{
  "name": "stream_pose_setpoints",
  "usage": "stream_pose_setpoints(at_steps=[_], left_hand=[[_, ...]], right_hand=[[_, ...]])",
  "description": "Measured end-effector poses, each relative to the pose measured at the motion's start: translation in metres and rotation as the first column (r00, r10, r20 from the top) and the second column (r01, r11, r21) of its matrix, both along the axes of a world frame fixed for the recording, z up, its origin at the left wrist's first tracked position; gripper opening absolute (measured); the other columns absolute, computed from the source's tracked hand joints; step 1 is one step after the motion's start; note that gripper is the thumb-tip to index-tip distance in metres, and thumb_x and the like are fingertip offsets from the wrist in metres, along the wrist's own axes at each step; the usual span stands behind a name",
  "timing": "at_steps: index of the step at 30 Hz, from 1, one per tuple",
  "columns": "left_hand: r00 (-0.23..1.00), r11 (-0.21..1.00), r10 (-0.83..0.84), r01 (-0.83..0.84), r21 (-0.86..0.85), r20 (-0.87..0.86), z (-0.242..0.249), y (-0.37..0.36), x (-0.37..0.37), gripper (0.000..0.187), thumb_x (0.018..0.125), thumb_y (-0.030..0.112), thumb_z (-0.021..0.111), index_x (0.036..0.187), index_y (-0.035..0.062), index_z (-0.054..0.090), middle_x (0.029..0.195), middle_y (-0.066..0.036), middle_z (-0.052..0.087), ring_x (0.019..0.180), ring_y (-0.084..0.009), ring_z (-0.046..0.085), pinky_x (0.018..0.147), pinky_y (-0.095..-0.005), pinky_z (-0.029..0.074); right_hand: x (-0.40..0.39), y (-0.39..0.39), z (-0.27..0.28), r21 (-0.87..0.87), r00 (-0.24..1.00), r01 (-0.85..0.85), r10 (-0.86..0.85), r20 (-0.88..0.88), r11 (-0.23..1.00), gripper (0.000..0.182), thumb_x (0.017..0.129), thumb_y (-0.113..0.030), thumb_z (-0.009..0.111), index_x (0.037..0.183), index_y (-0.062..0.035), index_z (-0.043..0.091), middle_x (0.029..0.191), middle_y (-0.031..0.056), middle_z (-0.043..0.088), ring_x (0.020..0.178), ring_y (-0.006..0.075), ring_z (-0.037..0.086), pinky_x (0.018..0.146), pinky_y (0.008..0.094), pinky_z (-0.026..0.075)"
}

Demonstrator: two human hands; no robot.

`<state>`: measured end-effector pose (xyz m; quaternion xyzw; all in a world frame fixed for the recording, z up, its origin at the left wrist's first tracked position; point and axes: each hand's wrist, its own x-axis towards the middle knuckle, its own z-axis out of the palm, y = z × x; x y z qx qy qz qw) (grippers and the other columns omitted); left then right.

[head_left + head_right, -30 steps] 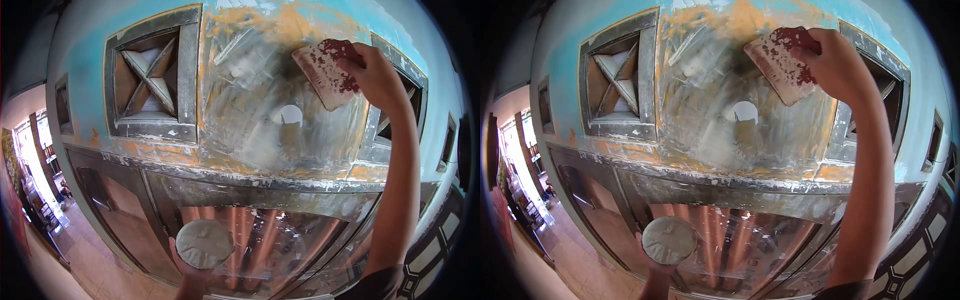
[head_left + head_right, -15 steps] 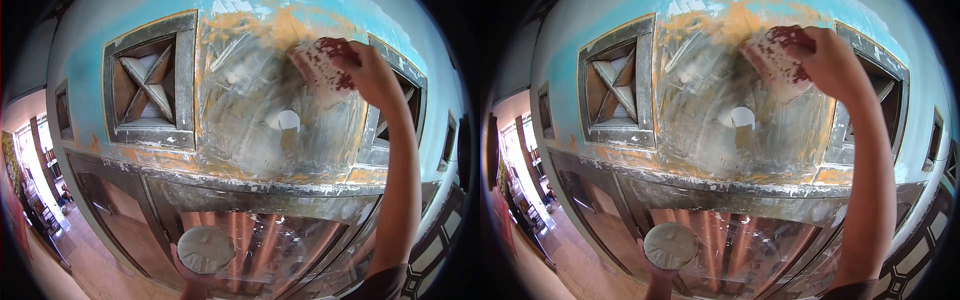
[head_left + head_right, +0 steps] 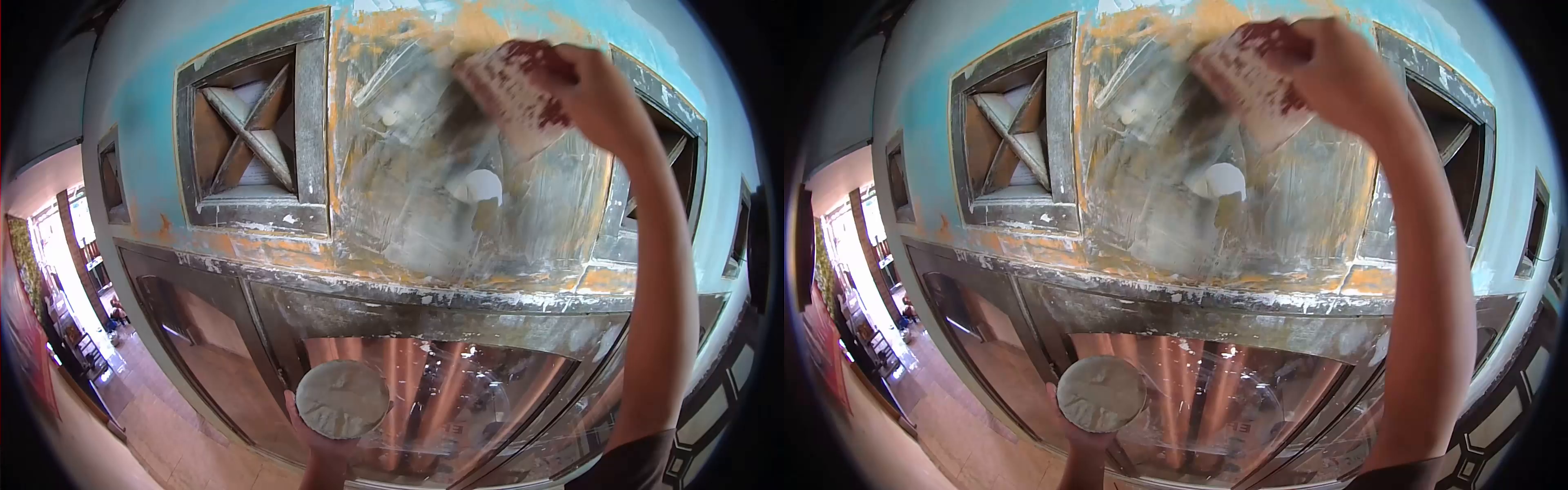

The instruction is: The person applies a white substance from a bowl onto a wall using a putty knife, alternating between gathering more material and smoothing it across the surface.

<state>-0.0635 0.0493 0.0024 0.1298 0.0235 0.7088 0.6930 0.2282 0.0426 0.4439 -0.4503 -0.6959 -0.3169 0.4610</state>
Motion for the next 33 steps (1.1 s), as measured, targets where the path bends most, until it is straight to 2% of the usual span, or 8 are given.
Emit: stream_pose_setpoints(at_steps=[4, 8, 13, 15, 16, 19, 26, 33], left_hand=[[1.000, 1.000, -0.007, 0.007, 0.017, -0.018, 0.009, -0.005, 0.005, 0.078, 0.096, 0.072, 0.038, 0.137, 0.0073, 0.058, 0.138, -0.016, 0.060, 0.123, -0.0393, 0.057, 0.103, -0.0591, 0.046], [0.997, 0.997, -0.048, 0.044, 0.059, 0.057, 0.003, -0.005, 0.009, 0.077, 0.098, 0.070, 0.036, 0.137, 0.0070, 0.058, 0.138, -0.016, 0.060, 0.123, -0.0390, 0.058, 0.103, -0.0589, 0.047], [0.999, 0.998, -0.041, 0.040, 0.042, 0.032, 0.003, -0.011, 0.005, 0.078, 0.098, 0.070, 0.036, 0.138, 0.0066, 0.057, 0.139, -0.016, 0.060, 0.124, -0.0389, 0.057, 0.103, -0.0588, 0.047], [1.000, 0.999, -0.020, 0.020, 0.029, 0.022, -0.004, -0.011, 0.000, 0.078, 0.098, 0.070, 0.036, 0.138, 0.0065, 0.057, 0.138, -0.016, 0.060, 0.124, -0.0389, 0.057, 0.104, -0.0588, 0.047], [1.000, 0.999, 0.005, -0.005, 0.040, 0.004, -0.008, -0.011, -0.003, 0.078, 0.098, 0.070, 0.036, 0.138, 0.0065, 0.057, 0.138, -0.016, 0.060, 0.124, -0.0388, 0.057, 0.104, -0.0586, 0.046], [1.000, 0.999, 0.017, -0.017, 0.033, -0.016, -0.010, -0.013, -0.003, 0.078, 0.098, 0.070, 0.037, 0.138, 0.0064, 0.057, 0.138, -0.016, 0.060, 0.124, -0.0387, 0.057, 0.105, -0.0579, 0.046], [0.999, 0.999, -0.041, 0.041, 0.009, 0.012, -0.007, -0.012, 0.010, 0.077, 0.099, 0.069, 0.037, 0.137, 0.0052, 0.057, 0.138, -0.017, 0.060, 0.123, -0.0379, 0.058, 0.104, -0.0556, 0.046], [0.997, 0.998, -0.069, 0.069, 0.001, -0.023, 0.001, -0.020, 0.021, 0.076, 0.099, 0.069, 0.036, 0.137, 0.0060, 0.057, 0.138, -0.017, 0.060, 0.123, -0.0381, 0.058, 0.105, -0.0556, 0.046]], right_hand=[[-0.023, -0.008, -0.024, -0.251, 0.993, -0.114, 0.115, -0.009, 0.961, 0.028, 0.095, -0.022, 0.070, 0.111, 0.0014, 0.070, 0.088, 0.0122, 0.074, 0.077, 0.0151, 0.073, 0.070, 0.0344, 0.058], [-0.080, 0.026, -0.098, -0.471, 0.951, 0.051, 0.101, 0.291, 0.881, 0.026, 0.093, -0.011, 0.054, 0.103, 0.0096, 0.066, 0.107, 0.0319, 0.068, 0.102, 0.0420, 0.069, 0.089, 0.0507, 0.056], [-0.037, 0.025, -0.046, -0.100, 0.964, 0.089, -0.061, 0.260, 0.991, 0.017, 0.091, -0.008, 0.059, 0.097, 0.0030, 0.070, 0.090, 0.0255, 0.072, 0.087, 0.0417, 0.072, 0.077, 0.0493, 0.058], [-0.005, -0.002, -0.003, -0.278, 0.997, -0.073, 0.059, -0.056, 0.958, 0.028, 0.095, -0.018, 0.068, 0.113, 0.0026, 0.068, 0.089, 0.0165, 0.074, 0.076, 0.0255, 0.073, 0.075, 0.0410, 0.056], [0.003, -0.013, 0.004, -0.065, 0.987, 0.152, -0.149, 0.054, 0.986, 0.027, 0.096, -0.016, 0.068, 0.114, 0.0041, 0.068, 0.092, 0.0149, 0.075, 0.077, 0.0169, 0.072, 0.071, 0.0372, 0.057], [-0.003, -0.030, -0.017, -0.210, 0.998, 0.066, -0.068, 0.001, 0.975, 0.024, 0.096, -0.017, 0.069, 0.108, 0.0038, 0.069, 0.089, 0.0151, 0.075, 0.077, 0.0166, 0.072, 0.070, 0.0368, 0.057], [-0.018, 0.021, -0.115, -0.281, 0.967, 0.081, -0.008, 0.254, 0.956, 0.019, 0.095, -0.017, 0.061, 0.099, 0.0005, 0.068, 0.087, 0.0250, 0.071, 0.086, 0.0440, 0.069, 0.082, 0.0517, 0.054], [0.046, -0.036, -0.023, -0.076, 0.993, 0.112, -0.114, -0.021, 0.991, 0.029, 0.092, -0.021, 0.072, 0.108, 0.0020, 0.070, 0.081, 0.0126, 0.073, 0.066, 0.0192, 0.070, 0.065, 0.0375, 0.053]])
